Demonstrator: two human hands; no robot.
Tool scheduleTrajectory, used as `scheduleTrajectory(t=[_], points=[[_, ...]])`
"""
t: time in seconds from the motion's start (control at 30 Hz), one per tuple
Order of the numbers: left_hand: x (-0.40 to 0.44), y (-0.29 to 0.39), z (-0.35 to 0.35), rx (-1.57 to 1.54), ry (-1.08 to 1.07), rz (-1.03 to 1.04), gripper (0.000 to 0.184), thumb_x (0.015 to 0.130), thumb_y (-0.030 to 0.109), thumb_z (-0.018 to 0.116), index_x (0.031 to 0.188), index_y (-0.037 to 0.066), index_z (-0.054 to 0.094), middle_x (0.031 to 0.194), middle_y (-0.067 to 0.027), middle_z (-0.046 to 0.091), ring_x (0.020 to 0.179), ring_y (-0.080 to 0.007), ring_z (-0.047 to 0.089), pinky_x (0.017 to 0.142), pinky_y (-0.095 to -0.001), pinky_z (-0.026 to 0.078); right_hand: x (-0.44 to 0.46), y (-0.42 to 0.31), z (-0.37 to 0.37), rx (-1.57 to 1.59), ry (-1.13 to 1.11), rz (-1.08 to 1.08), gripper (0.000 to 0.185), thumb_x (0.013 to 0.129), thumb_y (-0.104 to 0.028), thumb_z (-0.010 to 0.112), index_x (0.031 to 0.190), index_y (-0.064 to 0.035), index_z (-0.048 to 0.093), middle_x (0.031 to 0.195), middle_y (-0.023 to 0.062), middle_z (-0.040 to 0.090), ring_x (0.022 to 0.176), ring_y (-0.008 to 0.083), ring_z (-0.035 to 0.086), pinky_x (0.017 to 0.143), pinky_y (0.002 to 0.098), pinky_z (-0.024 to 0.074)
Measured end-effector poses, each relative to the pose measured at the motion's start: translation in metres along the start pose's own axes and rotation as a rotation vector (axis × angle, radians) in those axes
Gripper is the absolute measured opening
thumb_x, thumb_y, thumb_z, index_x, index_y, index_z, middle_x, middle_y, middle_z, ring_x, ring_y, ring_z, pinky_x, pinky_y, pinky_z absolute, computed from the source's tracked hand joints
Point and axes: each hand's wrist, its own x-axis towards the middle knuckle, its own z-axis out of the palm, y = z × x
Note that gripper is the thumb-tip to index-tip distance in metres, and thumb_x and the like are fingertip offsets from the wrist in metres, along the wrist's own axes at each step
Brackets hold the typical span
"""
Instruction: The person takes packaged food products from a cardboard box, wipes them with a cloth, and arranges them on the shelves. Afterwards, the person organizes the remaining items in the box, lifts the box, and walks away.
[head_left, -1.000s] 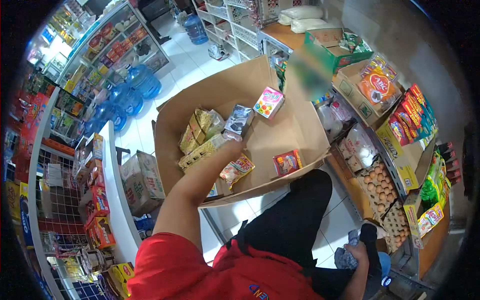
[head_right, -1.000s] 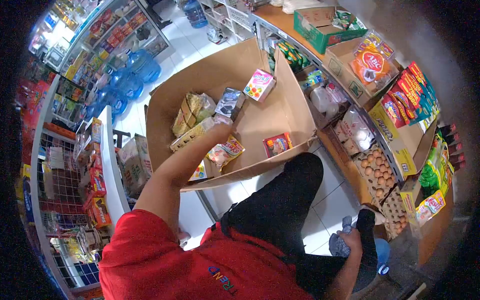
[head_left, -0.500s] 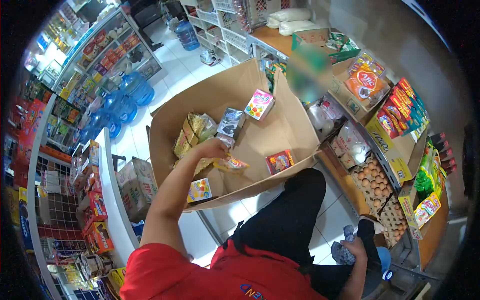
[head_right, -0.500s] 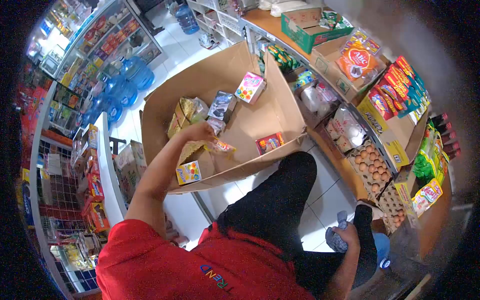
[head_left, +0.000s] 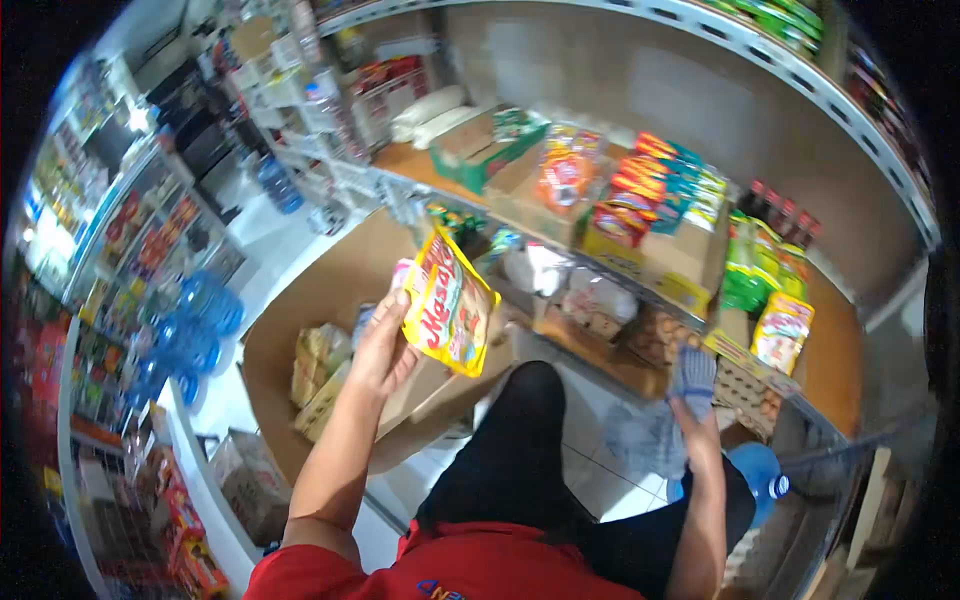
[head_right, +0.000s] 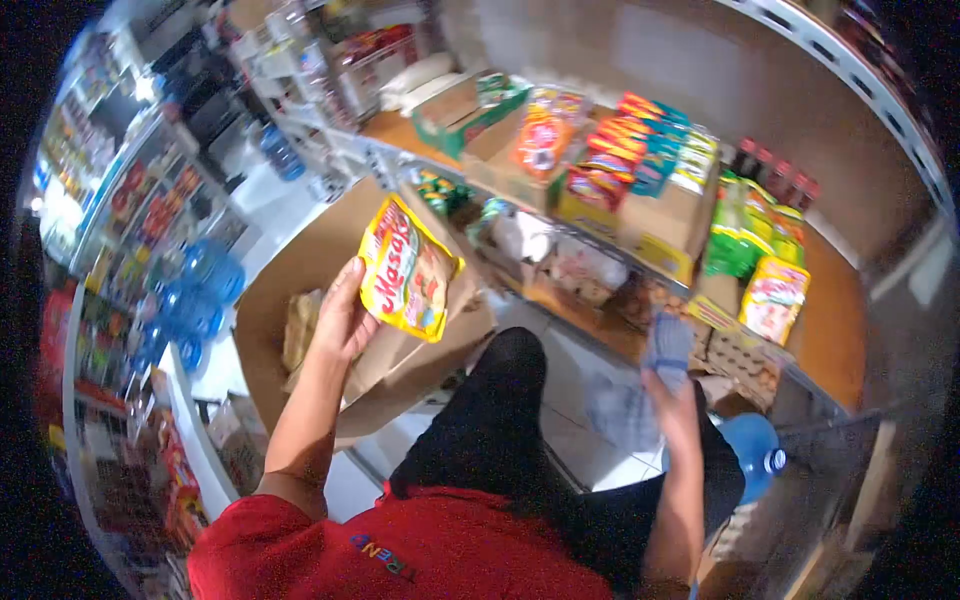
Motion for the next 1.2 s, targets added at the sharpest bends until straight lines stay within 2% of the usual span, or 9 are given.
scheduleTrajectory(t=[0.2,0.27,0.4,0.5,0.67,0.73,0.8,1.0,1.2], points=[[-0.019,-0.144,0.082,0.080,-0.389,-0.365,0.012,0.089,0.020,0.048,0.092,0.009,0.051,0.081,0.0005,0.056,0.069,-0.0078,0.055,0.057,-0.0226,0.047,-0.028,-0.036,0.064,0.111,0.076,-0.193,0.031,0.081,-0.016,0.060,0.107,-0.0015,0.052,0.099,0.0050,0.057,0.087,0.0134,0.054,0.077,0.0312,0.0437],[-0.035,-0.177,0.086,0.251,-0.507,-0.430,0.015,0.089,0.018,0.045,0.099,0.007,0.051,0.081,0.0011,0.055,0.067,-0.0054,0.050,0.052,-0.0207,0.039,-0.012,-0.041,0.066,-0.519,0.393,-0.850,0.037,0.081,-0.016,0.059,0.113,-0.0010,0.047,0.104,0.0055,0.055,0.092,0.0138,0.052,0.082,0.0308,0.0419],[-0.034,-0.181,0.127,0.115,-0.516,-0.484,0.021,0.090,0.022,0.045,0.102,0.006,0.050,0.093,-0.0038,0.056,0.080,-0.0116,0.055,0.068,-0.0250,0.045,0.002,-0.026,0.021,-0.828,0.285,-0.781,0.039,0.081,-0.015,0.058,0.116,-0.0009,0.045,0.107,0.0053,0.054,0.097,0.0148,0.051,0.087,0.0295,0.0383],[-0.022,-0.170,0.141,-0.037,-0.576,-0.571,0.025,0.089,0.025,0.046,0.104,0.004,0.049,0.103,-0.0090,0.056,0.096,-0.0193,0.054,0.085,-0.0369,0.043,0.003,-0.009,-0.007,0.440,-0.032,0.016,0.043,0.077,-0.025,0.065,0.112,-0.0030,0.051,0.103,0.0044,0.058,0.095,0.0131,0.053,0.084,0.0282,0.0410],[-0.009,-0.170,0.158,-0.028,-0.518,-0.633,0.036,0.089,0.031,0.045,0.112,0.004,0.046,0.109,-0.0114,0.054,0.102,-0.0213,0.052,0.087,-0.0383,0.042,0.003,0.003,-0.027,0.271,-0.188,-0.071,0.045,0.072,-0.026,0.070,0.108,-0.0034,0.054,0.102,0.0057,0.058,0.092,0.0127,0.054,0.081,0.0283,0.0431],[-0.010,-0.173,0.162,-0.173,-0.436,-0.756,0.051,0.087,0.040,0.043,0.123,0.005,0.038,0.117,-0.0124,0.050,0.109,-0.0245,0.048,0.092,-0.0404,0.039,0.009,0.016,-0.025,0.326,-0.061,-0.082,0.042,0.073,-0.011,0.068,0.110,-0.0029,0.050,0.101,0.0048,0.057,0.091,0.0114,0.053,0.081,0.0269,0.0431],[-0.016,-0.183,0.166,-0.096,-0.461,-0.614,0.055,0.087,0.046,0.041,0.125,0.006,0.037,0.120,-0.0116,0.048,0.111,-0.0256,0.046,0.093,-0.0411,0.038,0.004,0.011,-0.022,0.443,-0.006,-0.012,0.033,0.073,-0.013,0.068,0.101,-0.0023,0.056,0.093,0.0038,0.060,0.085,0.0109,0.055,0.078,0.0252,0.0440],[-0.023,-0.196,0.168,0.194,-0.568,-0.167,0.033,0.091,0.026,0.043,0.116,0.004,0.044,0.111,-0.0096,0.053,0.099,-0.0169,0.053,0.083,-0.0317,0.044,-0.005,0.002,-0.021,0.021,0.261,-0.206,0.022,0.073,-0.018,0.069,0.085,-0.0009,0.061,0.080,0.0021,0.062,0.073,0.0094,0.056,0.070,0.0254,0.0460],[-0.021,-0.196,0.167,0.136,-0.349,-0.262,0.015,0.089,0.020,0.049,0.088,0.006,0.056,0.082,-0.0013,0.060,0.071,-0.0057,0.055,0.064,-0.0225,0.045,0.002,0.014,-0.027,0.352,0.259,-0.178,0.036,0.078,-0.026,0.063,0.105,-0.0041,0.054,0.096,0.0065,0.060,0.087,0.0143,0.058,0.074,0.0280,0.0458]])
